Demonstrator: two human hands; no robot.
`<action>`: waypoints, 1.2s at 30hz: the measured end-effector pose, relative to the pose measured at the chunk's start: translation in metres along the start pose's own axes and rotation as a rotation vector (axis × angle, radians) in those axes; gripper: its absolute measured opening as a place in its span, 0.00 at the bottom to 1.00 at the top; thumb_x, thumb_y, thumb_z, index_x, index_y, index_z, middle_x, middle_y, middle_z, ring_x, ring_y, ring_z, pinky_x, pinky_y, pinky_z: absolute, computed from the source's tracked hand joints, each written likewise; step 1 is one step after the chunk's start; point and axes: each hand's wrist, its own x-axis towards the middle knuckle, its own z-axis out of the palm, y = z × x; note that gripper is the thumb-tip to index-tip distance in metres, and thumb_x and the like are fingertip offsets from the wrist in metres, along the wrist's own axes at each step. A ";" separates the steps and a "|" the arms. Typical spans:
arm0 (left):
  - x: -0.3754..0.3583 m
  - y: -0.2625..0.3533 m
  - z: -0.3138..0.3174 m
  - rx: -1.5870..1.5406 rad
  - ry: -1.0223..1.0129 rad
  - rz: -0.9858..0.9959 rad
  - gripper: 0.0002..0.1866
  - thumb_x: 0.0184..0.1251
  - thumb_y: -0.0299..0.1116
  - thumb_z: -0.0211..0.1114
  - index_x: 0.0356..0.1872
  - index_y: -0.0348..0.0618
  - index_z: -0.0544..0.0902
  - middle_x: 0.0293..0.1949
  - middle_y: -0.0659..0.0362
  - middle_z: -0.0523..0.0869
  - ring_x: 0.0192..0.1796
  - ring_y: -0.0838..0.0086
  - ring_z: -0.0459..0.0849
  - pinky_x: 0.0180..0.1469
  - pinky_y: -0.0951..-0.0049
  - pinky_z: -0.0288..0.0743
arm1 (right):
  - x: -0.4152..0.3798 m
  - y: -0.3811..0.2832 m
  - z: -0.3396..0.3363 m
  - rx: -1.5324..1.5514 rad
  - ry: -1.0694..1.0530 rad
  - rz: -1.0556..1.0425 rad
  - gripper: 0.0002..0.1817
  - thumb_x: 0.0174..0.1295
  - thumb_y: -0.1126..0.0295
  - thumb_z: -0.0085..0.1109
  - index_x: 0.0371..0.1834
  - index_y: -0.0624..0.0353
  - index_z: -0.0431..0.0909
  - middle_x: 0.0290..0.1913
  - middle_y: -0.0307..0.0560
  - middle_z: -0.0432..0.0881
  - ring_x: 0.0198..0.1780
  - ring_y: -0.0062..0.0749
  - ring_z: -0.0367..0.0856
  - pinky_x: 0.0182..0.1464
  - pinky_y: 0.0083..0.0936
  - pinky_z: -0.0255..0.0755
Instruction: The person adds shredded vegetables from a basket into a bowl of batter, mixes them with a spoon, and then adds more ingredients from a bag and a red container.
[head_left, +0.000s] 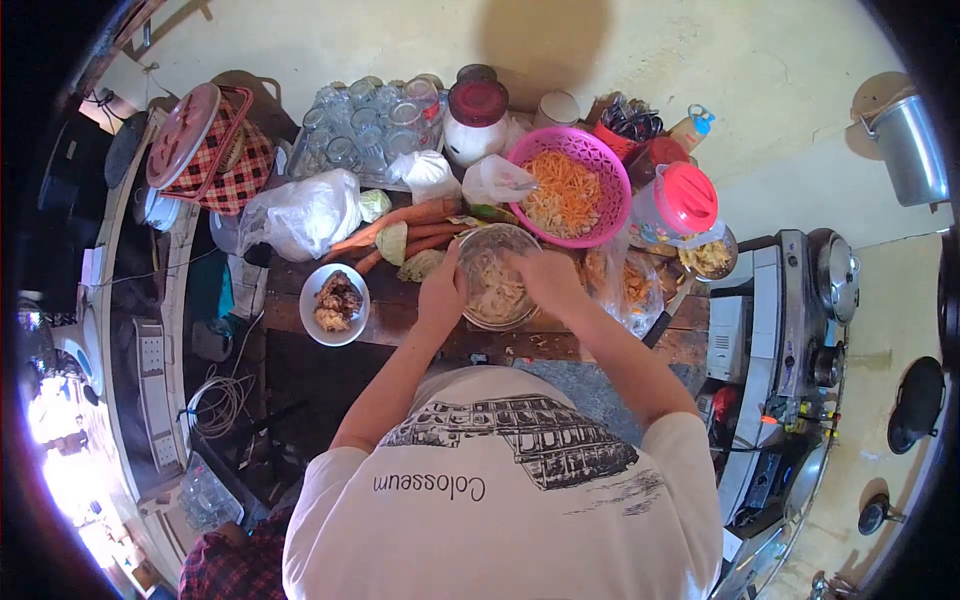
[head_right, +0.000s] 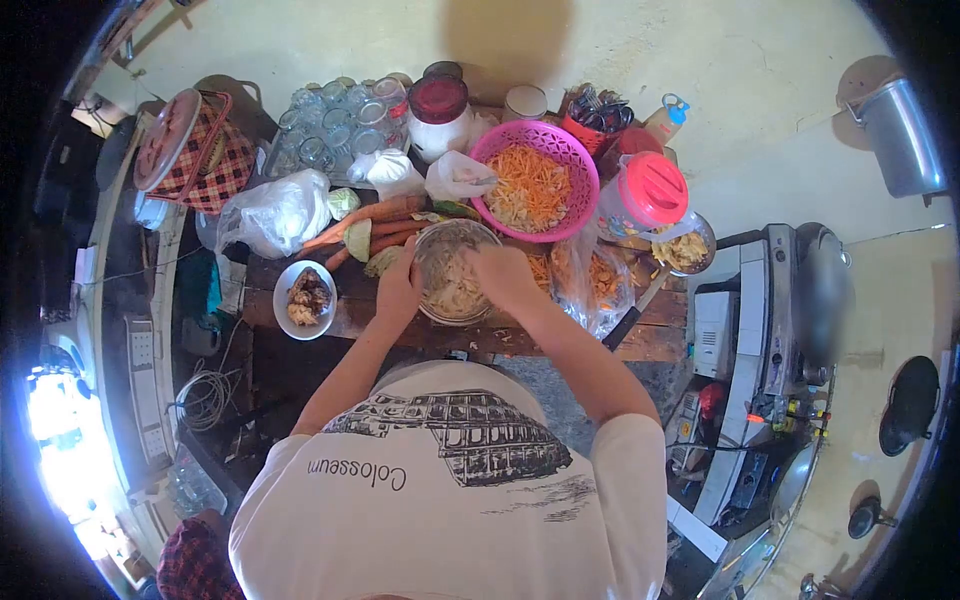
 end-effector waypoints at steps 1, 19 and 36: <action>0.000 0.003 -0.001 0.018 -0.022 -0.013 0.25 0.64 0.28 0.55 0.64 0.39 0.69 0.28 0.41 0.81 0.31 0.48 0.81 0.34 0.53 0.73 | 0.002 0.003 0.002 -0.066 -0.003 0.032 0.16 0.61 0.70 0.48 0.50 0.49 0.79 0.30 0.51 0.82 0.34 0.48 0.83 0.35 0.43 0.75; -0.004 0.004 0.005 0.010 0.062 0.044 0.25 0.65 0.28 0.55 0.65 0.40 0.68 0.28 0.44 0.80 0.30 0.51 0.81 0.33 0.56 0.73 | -0.032 0.010 0.038 1.549 -0.434 0.959 0.14 0.64 0.68 0.49 0.47 0.59 0.81 0.15 0.33 0.66 0.14 0.23 0.63 0.15 0.25 0.56; -0.004 0.002 0.006 -0.008 0.097 0.049 0.24 0.65 0.27 0.55 0.63 0.37 0.70 0.24 0.42 0.80 0.28 0.49 0.81 0.31 0.55 0.73 | -0.051 -0.037 -0.002 0.195 -0.153 0.311 0.12 0.56 0.72 0.48 0.40 0.59 0.79 0.30 0.59 0.82 0.35 0.53 0.83 0.38 0.47 0.75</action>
